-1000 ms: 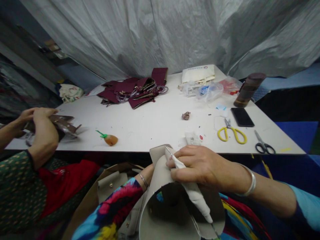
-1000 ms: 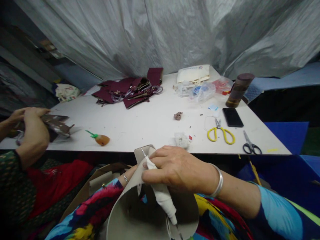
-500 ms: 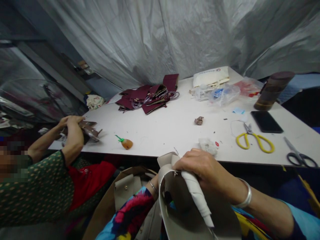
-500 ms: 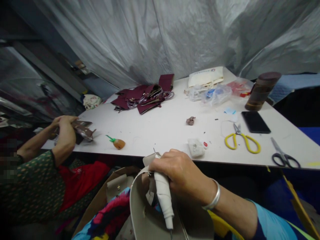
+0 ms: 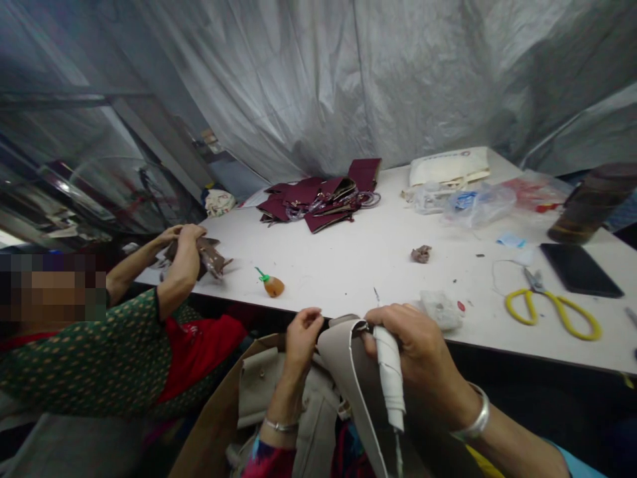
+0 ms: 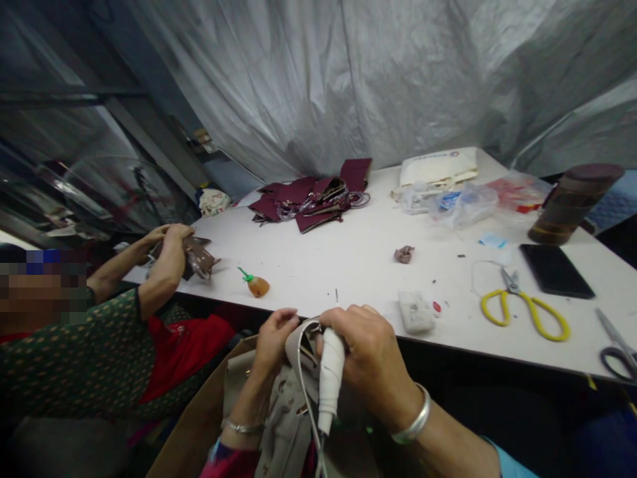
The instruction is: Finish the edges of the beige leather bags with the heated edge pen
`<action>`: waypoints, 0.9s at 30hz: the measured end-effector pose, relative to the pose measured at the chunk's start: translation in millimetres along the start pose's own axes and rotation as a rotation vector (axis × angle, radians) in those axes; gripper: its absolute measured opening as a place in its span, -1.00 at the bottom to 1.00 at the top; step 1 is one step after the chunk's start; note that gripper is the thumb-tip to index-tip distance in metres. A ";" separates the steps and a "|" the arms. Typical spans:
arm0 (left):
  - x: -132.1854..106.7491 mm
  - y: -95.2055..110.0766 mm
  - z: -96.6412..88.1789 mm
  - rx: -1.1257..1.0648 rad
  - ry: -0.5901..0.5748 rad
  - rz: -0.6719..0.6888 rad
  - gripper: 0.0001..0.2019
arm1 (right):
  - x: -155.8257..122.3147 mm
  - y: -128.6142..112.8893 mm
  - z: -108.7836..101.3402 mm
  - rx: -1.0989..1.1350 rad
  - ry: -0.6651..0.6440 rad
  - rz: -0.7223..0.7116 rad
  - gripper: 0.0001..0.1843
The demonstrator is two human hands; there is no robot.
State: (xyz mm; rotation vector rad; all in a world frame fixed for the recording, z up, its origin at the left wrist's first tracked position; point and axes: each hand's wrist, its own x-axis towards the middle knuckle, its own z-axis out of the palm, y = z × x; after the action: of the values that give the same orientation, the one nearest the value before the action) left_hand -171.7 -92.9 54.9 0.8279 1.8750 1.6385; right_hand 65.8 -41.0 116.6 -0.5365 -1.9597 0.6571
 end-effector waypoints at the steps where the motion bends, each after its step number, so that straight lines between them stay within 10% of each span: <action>1: -5.7 6.4 -5.8 -0.024 0.022 0.047 -0.74 | 0.1 1.2 4.0 -0.020 -0.014 0.008 -0.93; 5: -35.3 49.8 -23.2 -0.101 -0.206 0.320 -0.71 | -0.2 4.4 14.3 -0.081 -0.078 0.010 -0.95; 11: -43.9 91.9 -4.5 0.216 -0.667 0.356 -0.46 | 1.7 3.8 10.3 -0.176 -0.195 -0.034 -0.88; 17: -31.3 84.4 12.7 0.246 -0.765 0.291 -0.52 | 0.0 16.6 10.2 -0.256 -0.199 0.015 -0.89; 27: -38.2 54.2 30.1 0.196 -0.572 0.312 -0.78 | -3.5 32.1 14.7 -0.203 -0.073 0.155 -0.85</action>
State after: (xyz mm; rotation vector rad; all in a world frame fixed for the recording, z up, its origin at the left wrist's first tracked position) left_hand -117.8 -95.8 103.8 1.5484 1.5580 1.2029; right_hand 57.2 -22.1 87.9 -0.8055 -2.0811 0.5837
